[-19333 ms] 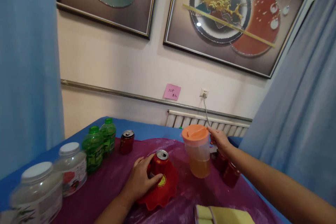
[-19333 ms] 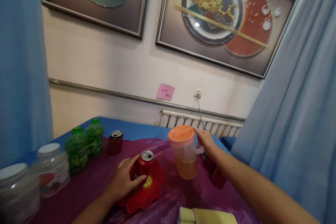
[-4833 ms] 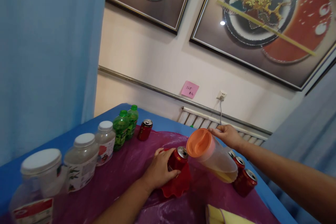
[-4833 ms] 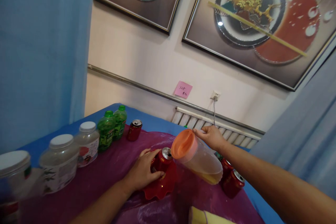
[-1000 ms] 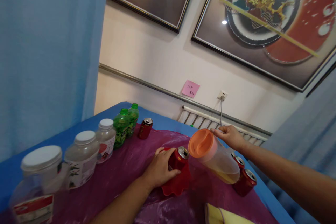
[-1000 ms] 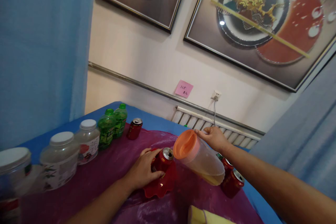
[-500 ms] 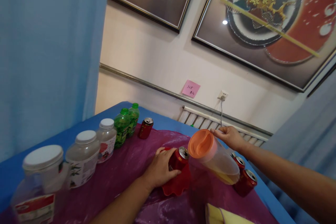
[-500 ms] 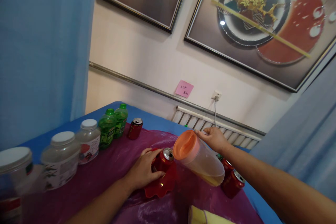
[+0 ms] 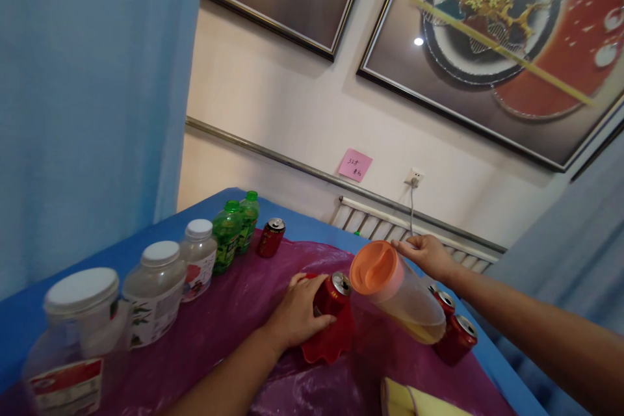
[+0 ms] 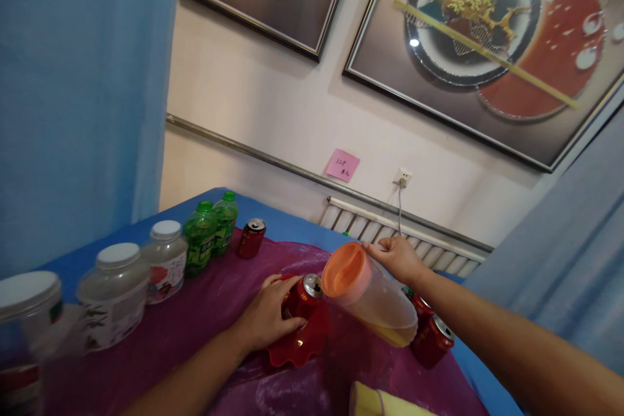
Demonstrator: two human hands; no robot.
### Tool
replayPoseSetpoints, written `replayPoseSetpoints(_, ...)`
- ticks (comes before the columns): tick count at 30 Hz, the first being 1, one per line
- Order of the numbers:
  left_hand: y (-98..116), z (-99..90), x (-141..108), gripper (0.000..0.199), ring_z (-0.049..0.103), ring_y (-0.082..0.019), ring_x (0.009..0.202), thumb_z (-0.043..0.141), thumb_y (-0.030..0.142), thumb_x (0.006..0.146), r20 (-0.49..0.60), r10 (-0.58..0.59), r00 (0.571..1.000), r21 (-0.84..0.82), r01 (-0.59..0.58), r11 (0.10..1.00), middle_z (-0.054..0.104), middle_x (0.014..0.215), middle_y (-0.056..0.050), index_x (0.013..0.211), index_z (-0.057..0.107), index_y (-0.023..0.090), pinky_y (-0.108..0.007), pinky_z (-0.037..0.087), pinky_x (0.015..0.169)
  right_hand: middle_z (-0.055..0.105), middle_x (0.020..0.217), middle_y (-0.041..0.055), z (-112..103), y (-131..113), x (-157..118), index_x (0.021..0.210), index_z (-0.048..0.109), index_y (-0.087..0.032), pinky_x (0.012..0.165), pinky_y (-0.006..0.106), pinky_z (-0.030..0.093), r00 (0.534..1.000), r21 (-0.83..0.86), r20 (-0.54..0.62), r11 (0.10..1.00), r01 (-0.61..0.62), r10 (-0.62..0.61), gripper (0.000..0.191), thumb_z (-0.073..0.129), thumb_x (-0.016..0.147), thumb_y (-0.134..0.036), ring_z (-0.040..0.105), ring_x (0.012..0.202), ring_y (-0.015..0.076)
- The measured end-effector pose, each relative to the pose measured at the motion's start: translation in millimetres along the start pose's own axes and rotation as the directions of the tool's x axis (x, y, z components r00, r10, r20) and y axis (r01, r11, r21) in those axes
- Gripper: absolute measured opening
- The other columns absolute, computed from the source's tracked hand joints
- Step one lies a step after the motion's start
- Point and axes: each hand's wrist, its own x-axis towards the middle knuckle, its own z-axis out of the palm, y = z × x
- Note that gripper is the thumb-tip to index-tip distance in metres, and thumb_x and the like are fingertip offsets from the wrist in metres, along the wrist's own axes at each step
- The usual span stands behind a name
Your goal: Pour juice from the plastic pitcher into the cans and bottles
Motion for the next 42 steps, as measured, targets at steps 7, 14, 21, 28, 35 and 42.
replayPoseSetpoints(7, 1, -0.3, 0, 0.077, 0.059, -0.035, 0.124, 0.085, 0.036, 0.062, -0.004, 0.005, 1.0, -0.004, -0.005, 1.0, 0.068, 0.131, -0.009, 0.132, 0.055, 0.025, -0.054, 0.031, 0.116, 0.019, 0.054, -0.0056, 1, 3, 1, 0.053, 0.024, -0.024, 0.047, 0.028, 0.014, 1.0, -0.003, 0.0, 1.0, -0.009, 0.009, 0.067, 0.05, 0.077, -0.081, 0.019, 0.052, 0.0101)
replayPoseSetpoints(14, 2, -1.1, 0, 0.079, 0.057, -0.035, 0.127, 0.085, 0.034, 0.063, 0.022, -0.012, 1.0, 0.015, 0.012, 1.0, 0.067, 0.133, -0.01, 0.134, 0.054, 0.022, -0.054, 0.031, 0.116, 0.019, 0.054, -0.0055, 1, 0, 0, 0.054, 0.024, -0.024, 0.048, 0.028, 0.014, 1.0, -0.003, -0.001, 1.0, -0.011, 0.011, 0.066, 0.05, 0.078, -0.079, 0.018, 0.052, 0.01)
replayPoseSetpoints(21, 2, -1.5, 0, 0.078, 0.058, -0.035, 0.125, 0.085, 0.034, 0.063, 0.01, 0.001, 1.0, 0.005, -0.001, 1.0, 0.067, 0.133, -0.011, 0.134, 0.054, 0.022, -0.055, 0.031, 0.116, 0.02, 0.055, -0.0051, 0, -2, 0, 0.054, 0.024, -0.024, 0.049, 0.028, 0.015, 0.999, -0.01, 0.012, 0.999, -0.032, 0.032, 0.065, 0.048, 0.077, -0.081, 0.019, 0.053, 0.0105)
replayPoseSetpoints(28, 2, -0.7, -1, 0.077, 0.059, -0.035, 0.124, 0.084, 0.034, 0.063, -0.006, 0.006, 1.0, -0.001, -0.006, 1.0, 0.068, 0.131, -0.01, 0.133, 0.055, 0.023, -0.055, 0.033, 0.114, 0.019, 0.055, -0.0053, 1, 0, 0, 0.054, 0.024, -0.024, 0.049, 0.028, 0.014, 0.999, 0.002, -0.002, 0.999, -0.037, 0.037, 0.065, 0.05, 0.077, -0.079, 0.019, 0.052, 0.0104)
replayPoseSetpoints(35, 3, -0.7, -1, 0.074, 0.06, -0.034, 0.123, 0.083, 0.033, 0.063, -0.019, 0.012, 1.0, -0.01, -0.012, 1.0, 0.069, 0.129, -0.009, 0.131, 0.057, 0.024, -0.055, 0.033, 0.115, 0.021, 0.05, -0.0058, 5, 3, -2, 0.051, 0.026, -0.024, 0.047, 0.028, 0.014, 0.999, 0.041, -0.03, 0.999, -0.026, 0.027, 0.064, 0.054, 0.077, -0.075, 0.02, 0.048, 0.0094)
replayPoseSetpoints(42, 5, -2.4, -1, 0.075, 0.058, -0.035, 0.125, 0.084, 0.031, 0.062, -0.003, -0.027, 1.0, -0.009, 0.027, 1.0, 0.068, 0.13, -0.01, 0.132, 0.058, 0.022, -0.055, 0.033, 0.115, 0.024, 0.044, -0.007, 15, 14, -5, 0.047, 0.031, -0.024, 0.044, 0.026, 0.015, 0.995, 0.232, -0.088, 0.972, -0.032, 0.053, 0.061, 0.063, 0.076, -0.067, 0.022, 0.043, 0.0082)
